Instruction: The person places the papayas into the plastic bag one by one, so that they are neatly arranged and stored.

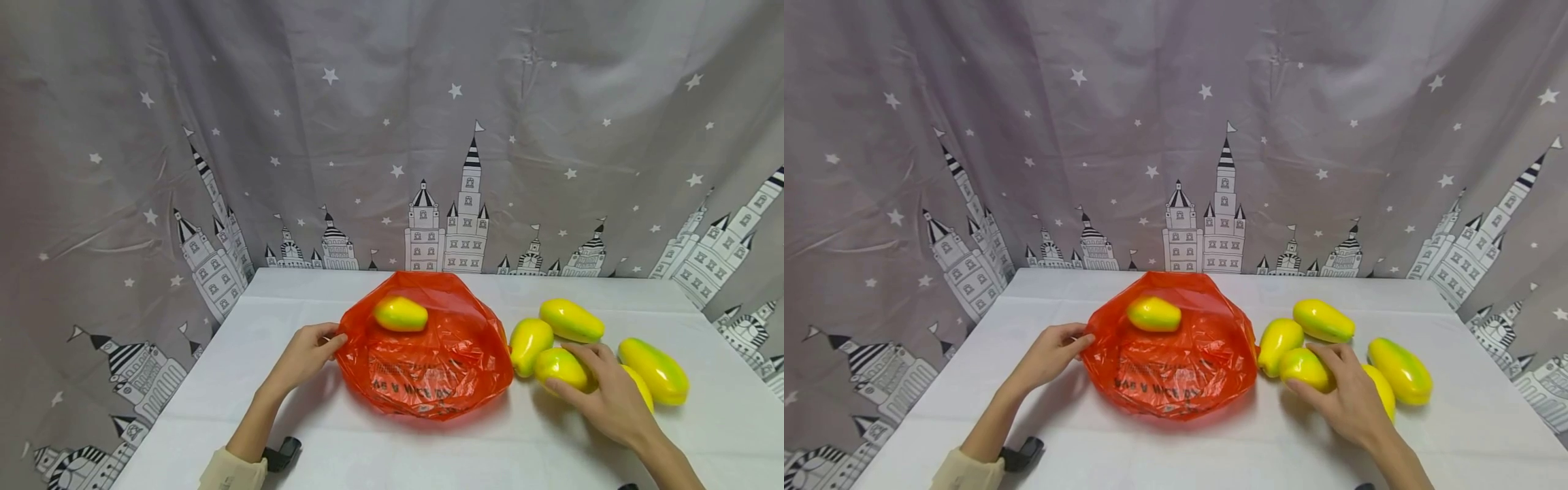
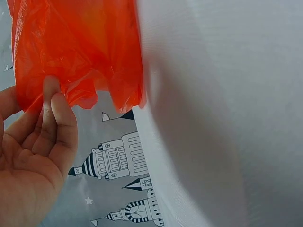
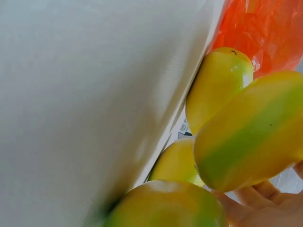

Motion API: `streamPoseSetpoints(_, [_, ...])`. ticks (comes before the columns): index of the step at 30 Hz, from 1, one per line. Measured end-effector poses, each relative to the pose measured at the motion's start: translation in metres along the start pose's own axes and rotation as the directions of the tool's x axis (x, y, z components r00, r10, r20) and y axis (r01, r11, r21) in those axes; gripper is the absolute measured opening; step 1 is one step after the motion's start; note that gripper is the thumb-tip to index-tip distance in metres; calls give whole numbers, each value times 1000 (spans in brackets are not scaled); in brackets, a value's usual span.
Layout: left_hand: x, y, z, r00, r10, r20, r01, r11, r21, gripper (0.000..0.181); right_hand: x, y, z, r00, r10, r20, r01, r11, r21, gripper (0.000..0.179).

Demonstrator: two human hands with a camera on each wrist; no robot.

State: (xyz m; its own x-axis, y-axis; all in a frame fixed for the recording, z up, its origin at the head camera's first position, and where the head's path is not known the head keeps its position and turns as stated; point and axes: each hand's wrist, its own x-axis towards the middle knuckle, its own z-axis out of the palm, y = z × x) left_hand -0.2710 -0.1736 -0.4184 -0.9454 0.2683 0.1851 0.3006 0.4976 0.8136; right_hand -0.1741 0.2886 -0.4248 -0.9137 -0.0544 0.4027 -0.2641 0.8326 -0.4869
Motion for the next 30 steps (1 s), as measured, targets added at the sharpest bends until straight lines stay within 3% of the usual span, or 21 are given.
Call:
streamPoseSetpoints(5, [0, 0, 0, 1000, -1, -1, 1, 1000, -1, 24, -2, 0, -1, 999, 19, -42, -19, 1000, 3, 59])
streamPoseSetpoints(14, [0, 0, -1, 1000, -9, 0, 9, 1000, 4, 23, -1, -4, -2, 999, 15, -32, -15, 1000, -1, 63])
streamPoseSetpoints(20, [0, 1, -1, 1000, -7, -1, 7, 1000, -8, 24, 0, -11, -5, 1000, -1, -15, 1, 1000, 0, 63])
streamPoseSetpoints(30, [-1, 2, -1, 1000, -14, 1, 14, 1000, -4, 24, -1, -29, -9, 998, -41, -51, 40, 999, -21, 62])
